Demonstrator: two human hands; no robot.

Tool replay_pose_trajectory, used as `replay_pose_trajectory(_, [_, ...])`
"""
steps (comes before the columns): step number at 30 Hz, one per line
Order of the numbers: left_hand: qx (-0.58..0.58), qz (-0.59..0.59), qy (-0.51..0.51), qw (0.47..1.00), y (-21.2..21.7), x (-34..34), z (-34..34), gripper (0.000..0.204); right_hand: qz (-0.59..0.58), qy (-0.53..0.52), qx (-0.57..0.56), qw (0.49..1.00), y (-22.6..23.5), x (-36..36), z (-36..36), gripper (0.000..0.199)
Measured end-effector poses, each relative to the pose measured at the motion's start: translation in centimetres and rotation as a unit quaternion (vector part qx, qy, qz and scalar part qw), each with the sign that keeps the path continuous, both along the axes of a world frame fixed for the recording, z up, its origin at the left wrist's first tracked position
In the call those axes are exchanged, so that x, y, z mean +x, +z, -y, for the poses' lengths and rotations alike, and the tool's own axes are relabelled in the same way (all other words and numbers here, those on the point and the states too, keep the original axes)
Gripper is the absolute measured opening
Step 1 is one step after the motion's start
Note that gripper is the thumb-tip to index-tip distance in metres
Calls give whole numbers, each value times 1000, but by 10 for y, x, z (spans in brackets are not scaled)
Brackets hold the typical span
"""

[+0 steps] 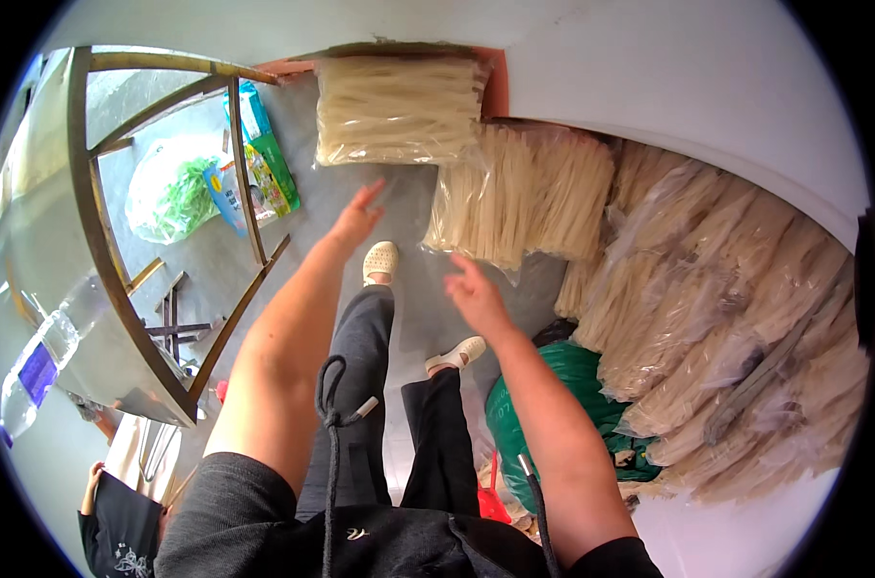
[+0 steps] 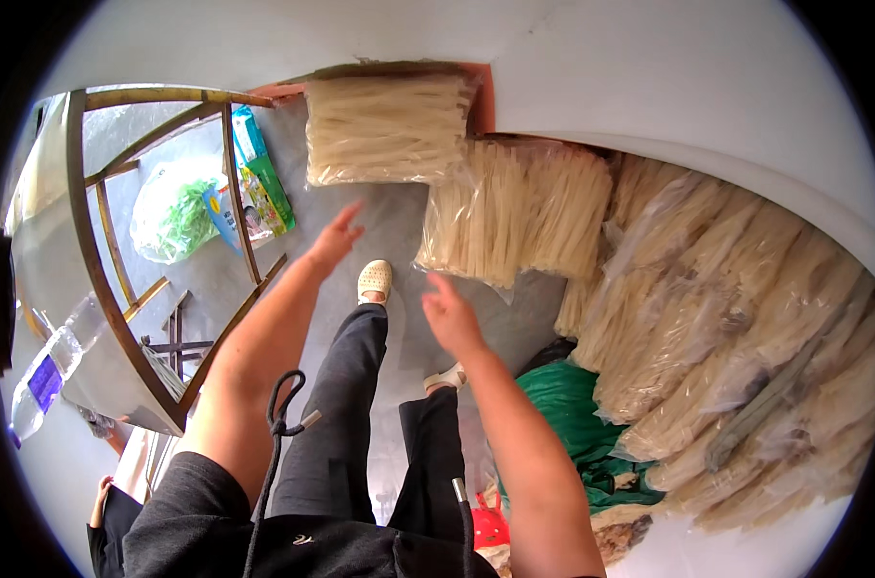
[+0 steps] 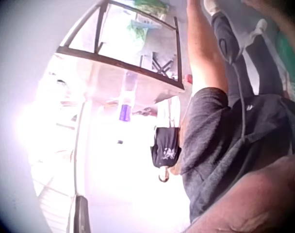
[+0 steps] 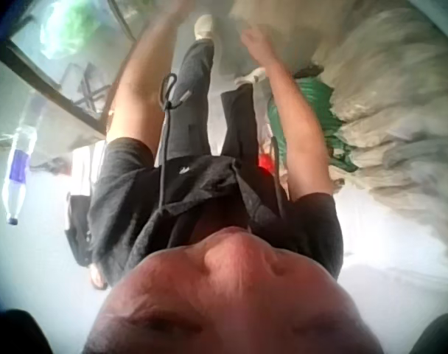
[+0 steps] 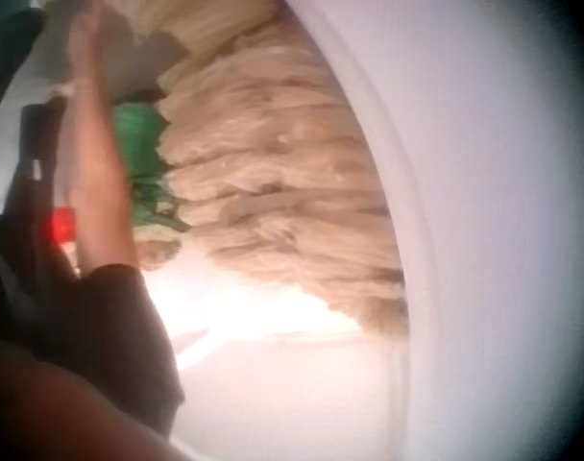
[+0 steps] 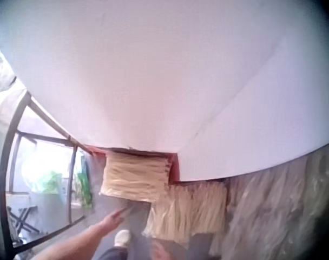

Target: The person picks up plastic bags filled with dried noodles from the floor and stacks them onto other similar bags in a storage area.

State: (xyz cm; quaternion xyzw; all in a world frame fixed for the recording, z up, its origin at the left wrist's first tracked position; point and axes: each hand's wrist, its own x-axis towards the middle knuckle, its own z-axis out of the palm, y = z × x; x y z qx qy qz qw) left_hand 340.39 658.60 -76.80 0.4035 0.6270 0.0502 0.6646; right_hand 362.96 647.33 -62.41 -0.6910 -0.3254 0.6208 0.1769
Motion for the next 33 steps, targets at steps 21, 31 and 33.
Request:
replay_pose_trajectory(21, [-53, -58, -136, 988, 226, -82, 130, 32, 115, -98, -52, 987, 190, -32, 252, 23])
replay_pose_trajectory(31, [-36, 47, -378, 924, 342, -22, 266, 28, 233, -264, 122, 928, 288, -50, 421, 22])
replay_pose_trajectory(33, [-33, 58, -469, 881, 346, 2, 302, 28, 255, -305, 55, 916, 299, -65, 481, 23])
